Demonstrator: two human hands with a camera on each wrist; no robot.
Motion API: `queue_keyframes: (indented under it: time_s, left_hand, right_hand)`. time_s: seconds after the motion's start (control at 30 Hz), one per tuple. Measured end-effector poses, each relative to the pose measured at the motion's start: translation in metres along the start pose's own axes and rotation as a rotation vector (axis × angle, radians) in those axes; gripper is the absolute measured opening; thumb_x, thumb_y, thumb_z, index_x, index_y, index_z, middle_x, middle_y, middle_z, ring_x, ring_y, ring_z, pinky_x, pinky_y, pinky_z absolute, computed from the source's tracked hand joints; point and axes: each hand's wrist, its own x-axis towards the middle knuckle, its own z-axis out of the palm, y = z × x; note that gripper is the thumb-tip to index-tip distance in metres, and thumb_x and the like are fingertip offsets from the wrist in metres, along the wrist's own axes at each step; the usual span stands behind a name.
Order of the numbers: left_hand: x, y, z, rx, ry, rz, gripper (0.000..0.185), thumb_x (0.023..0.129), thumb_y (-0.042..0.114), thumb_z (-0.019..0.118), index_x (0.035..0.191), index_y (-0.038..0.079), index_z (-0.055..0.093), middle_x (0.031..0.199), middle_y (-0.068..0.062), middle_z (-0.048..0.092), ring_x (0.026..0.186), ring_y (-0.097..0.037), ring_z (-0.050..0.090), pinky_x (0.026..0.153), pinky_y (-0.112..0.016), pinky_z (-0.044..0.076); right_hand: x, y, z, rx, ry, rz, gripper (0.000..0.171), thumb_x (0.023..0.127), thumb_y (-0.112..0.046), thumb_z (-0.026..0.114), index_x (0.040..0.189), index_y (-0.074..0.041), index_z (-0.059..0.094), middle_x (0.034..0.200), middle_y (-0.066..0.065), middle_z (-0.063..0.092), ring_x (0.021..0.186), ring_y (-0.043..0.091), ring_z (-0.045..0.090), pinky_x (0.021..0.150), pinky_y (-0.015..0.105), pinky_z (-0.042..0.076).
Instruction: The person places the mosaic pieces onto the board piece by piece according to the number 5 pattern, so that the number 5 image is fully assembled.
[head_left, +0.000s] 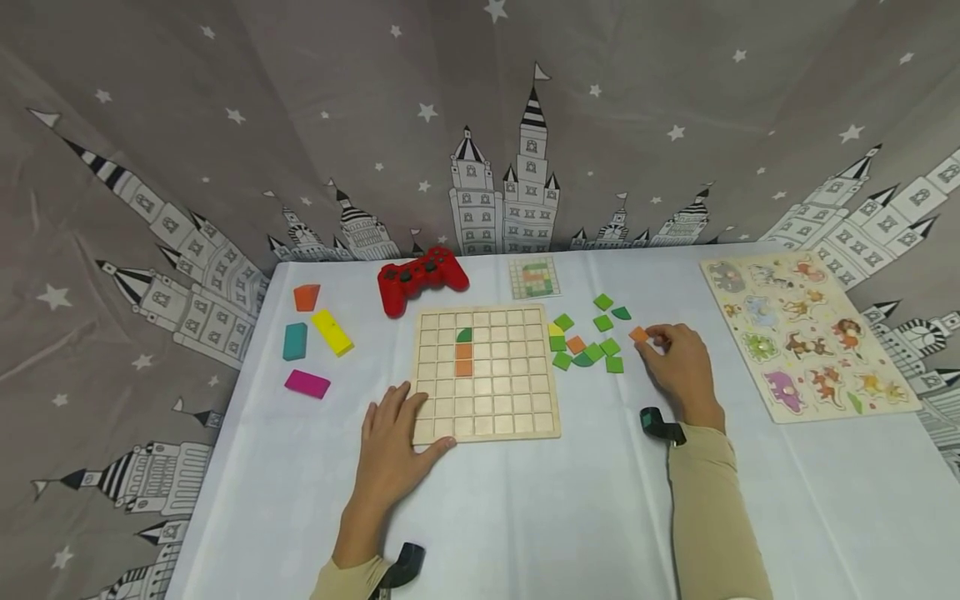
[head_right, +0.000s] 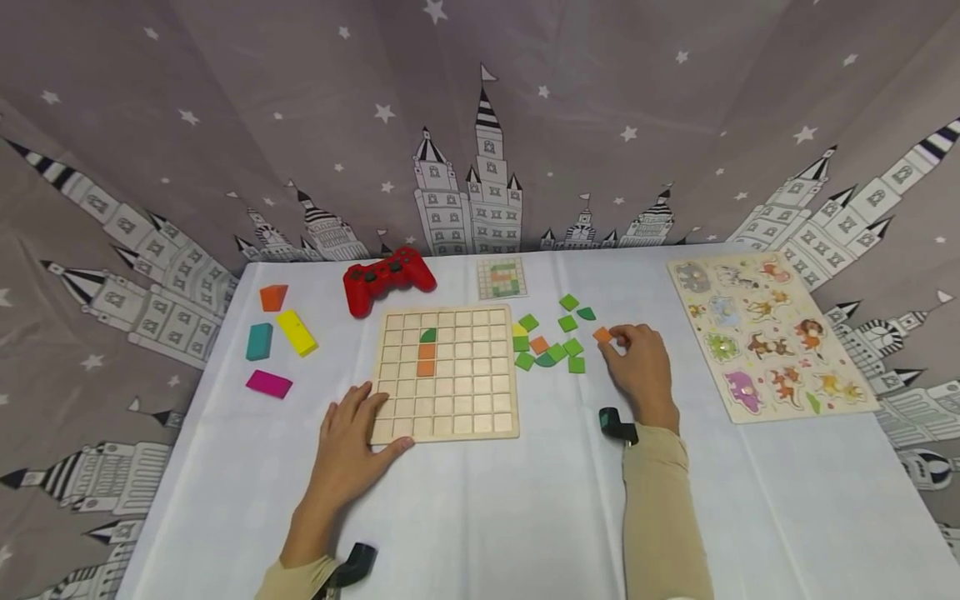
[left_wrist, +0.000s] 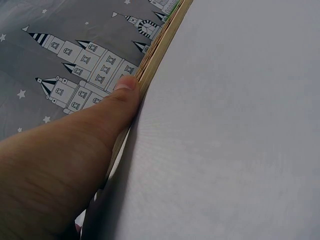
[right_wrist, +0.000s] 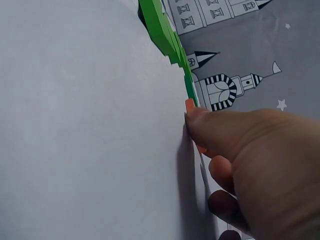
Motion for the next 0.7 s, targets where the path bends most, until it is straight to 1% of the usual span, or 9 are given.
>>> queue_keyframes:
  time_s: [0.2,0.37,0.5,0.7]
  left_hand:
    - [0.001,0.000,-0.001,0.005,0.004,-0.003,0.084,0.082,0.060,0.075,0.146,0.014,0.049,0.164,-0.015,0.034,0.156,-0.040,0.022,0.126,-0.063,0.010]
    - [0.001,0.000,0.000,0.002,0.005,-0.002,0.084,0.081,0.060,0.076,0.146,0.013,0.050,0.163,-0.016,0.035,0.155,-0.040,0.022,0.126,-0.064,0.010]
    - [0.001,0.000,0.001,0.002,0.007,0.003,0.084,0.081,0.060,0.075,0.146,0.013,0.050,0.163,-0.016,0.035,0.155,-0.040,0.023,0.126,-0.063,0.011]
    - [0.000,-0.001,0.001,0.005,0.000,0.000,0.084,0.081,0.060,0.075,0.146,0.013,0.050,0.163,-0.016,0.034,0.155,-0.040,0.022,0.125,-0.064,0.011]
  right_hand:
    - [0.000,-0.005,0.002,-0.037,0.004,-0.005,0.036,0.097,-0.022,0.064,0.123,0.002,0.066,0.102,0.017,0.058,0.093,0.031,0.049,0.081,0.045,0.043]
    - [-0.001,-0.008,0.003,-0.015,0.026,-0.017,0.037,0.097,-0.023,0.062,0.124,0.003,0.065,0.102,0.016,0.056,0.093,0.030,0.048,0.081,0.045,0.042]
    - [-0.002,-0.015,0.007,0.027,0.032,-0.063,0.038,0.098,-0.026,0.062,0.123,0.002,0.066,0.102,0.016,0.057,0.094,0.030,0.049,0.084,0.045,0.043]
    - [-0.006,-0.041,0.017,0.061,-0.023,-0.155,0.035,0.098,-0.026,0.065,0.123,-0.001,0.067,0.103,0.015,0.060,0.094,0.029,0.051,0.084,0.044,0.044]
